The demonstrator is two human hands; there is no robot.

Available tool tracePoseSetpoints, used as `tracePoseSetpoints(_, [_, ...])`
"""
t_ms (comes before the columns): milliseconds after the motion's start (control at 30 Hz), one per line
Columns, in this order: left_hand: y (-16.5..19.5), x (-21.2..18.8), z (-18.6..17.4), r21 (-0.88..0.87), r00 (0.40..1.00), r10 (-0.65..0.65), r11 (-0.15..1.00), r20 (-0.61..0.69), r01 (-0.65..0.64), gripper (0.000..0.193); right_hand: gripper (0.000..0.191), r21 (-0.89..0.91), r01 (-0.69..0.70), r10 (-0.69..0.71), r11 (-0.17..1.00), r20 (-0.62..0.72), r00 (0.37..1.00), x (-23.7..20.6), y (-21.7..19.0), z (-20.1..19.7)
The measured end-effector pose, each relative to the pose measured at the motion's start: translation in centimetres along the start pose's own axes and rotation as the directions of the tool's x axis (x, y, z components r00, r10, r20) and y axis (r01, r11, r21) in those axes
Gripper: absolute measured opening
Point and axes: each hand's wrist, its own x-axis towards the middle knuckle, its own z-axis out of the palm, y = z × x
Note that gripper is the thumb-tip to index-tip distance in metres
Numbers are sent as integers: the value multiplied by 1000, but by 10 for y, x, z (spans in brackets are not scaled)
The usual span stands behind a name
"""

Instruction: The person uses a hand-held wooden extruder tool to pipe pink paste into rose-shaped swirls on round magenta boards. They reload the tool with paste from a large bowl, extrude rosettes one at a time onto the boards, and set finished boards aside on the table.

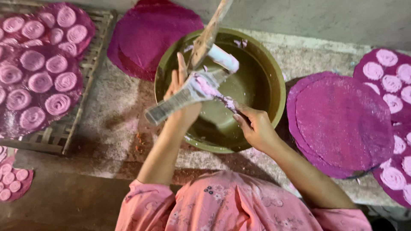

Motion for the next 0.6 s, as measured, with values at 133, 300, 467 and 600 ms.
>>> tracePoseSetpoints(133, [-33,-8,3,-201,983,-172,963,69,182,39,35,-318,-13,53,948,118,992,-3,10,-35])
tracePoseSetpoints(300, [-36,-25,-9,-475,949,-314,833,13,282,72,33,-894,77,483,441,309,819,25,54,-45])
tracePoseSetpoints(467, [-23,-24,-28,-584,939,-341,753,48,303,81,26,-892,223,472,394,404,783,29,77,-23])
tracePoseSetpoints(600, [-31,-26,-37,-566,924,-373,746,78,350,86,23,-878,230,649,420,468,600,35,50,-38])
